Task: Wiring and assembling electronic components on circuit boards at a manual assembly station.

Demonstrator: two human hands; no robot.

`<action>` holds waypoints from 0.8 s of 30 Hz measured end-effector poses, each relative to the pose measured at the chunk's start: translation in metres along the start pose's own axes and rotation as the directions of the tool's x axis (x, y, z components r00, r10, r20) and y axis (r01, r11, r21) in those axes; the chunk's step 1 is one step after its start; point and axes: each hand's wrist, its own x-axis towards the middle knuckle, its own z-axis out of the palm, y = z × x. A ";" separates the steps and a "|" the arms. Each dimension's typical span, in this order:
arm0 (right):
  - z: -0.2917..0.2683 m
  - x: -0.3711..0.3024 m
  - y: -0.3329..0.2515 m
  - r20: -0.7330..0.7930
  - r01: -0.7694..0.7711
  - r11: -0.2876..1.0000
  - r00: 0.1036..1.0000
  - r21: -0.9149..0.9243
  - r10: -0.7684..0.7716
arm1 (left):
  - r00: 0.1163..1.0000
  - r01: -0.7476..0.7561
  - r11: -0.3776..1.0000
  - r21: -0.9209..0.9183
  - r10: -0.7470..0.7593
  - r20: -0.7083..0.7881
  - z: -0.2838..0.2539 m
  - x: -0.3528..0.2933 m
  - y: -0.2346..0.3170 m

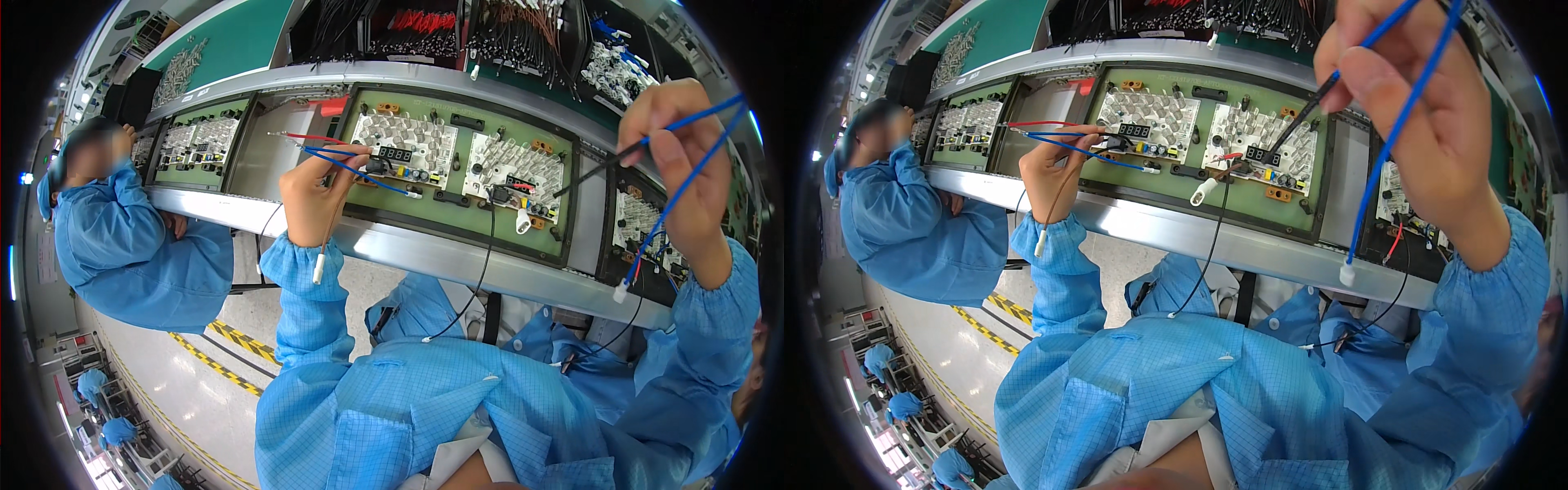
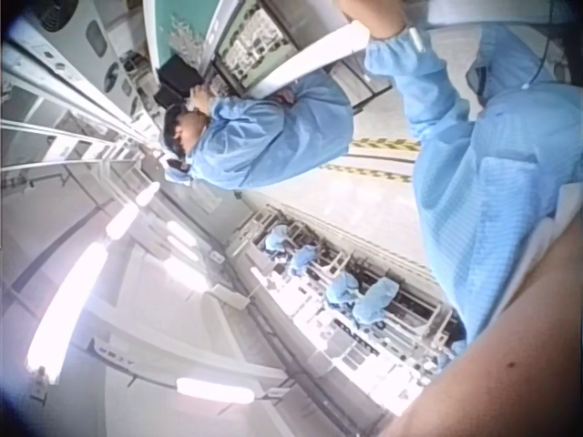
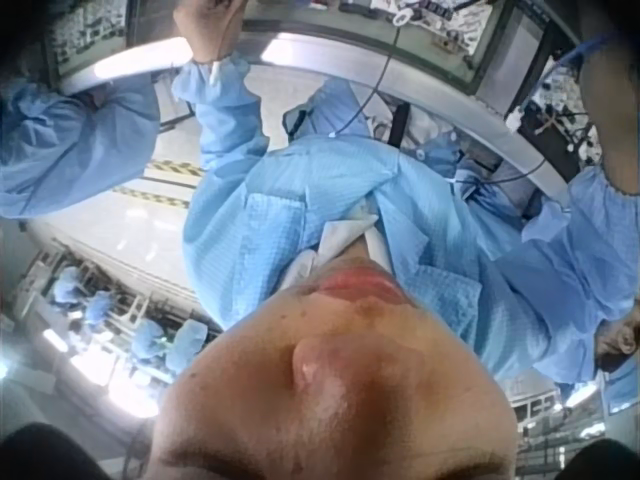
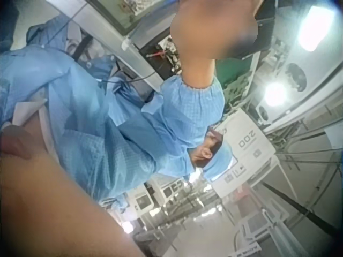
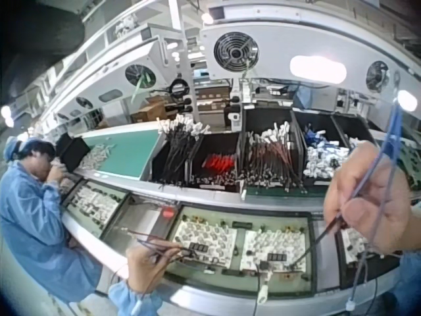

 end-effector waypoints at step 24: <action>0.012 -0.002 0.057 0.375 -0.190 0.977 0.902 -0.098 0.213 | 0.990 -0.124 0.988 0.093 0.117 0.077 0.005 0.003 -0.002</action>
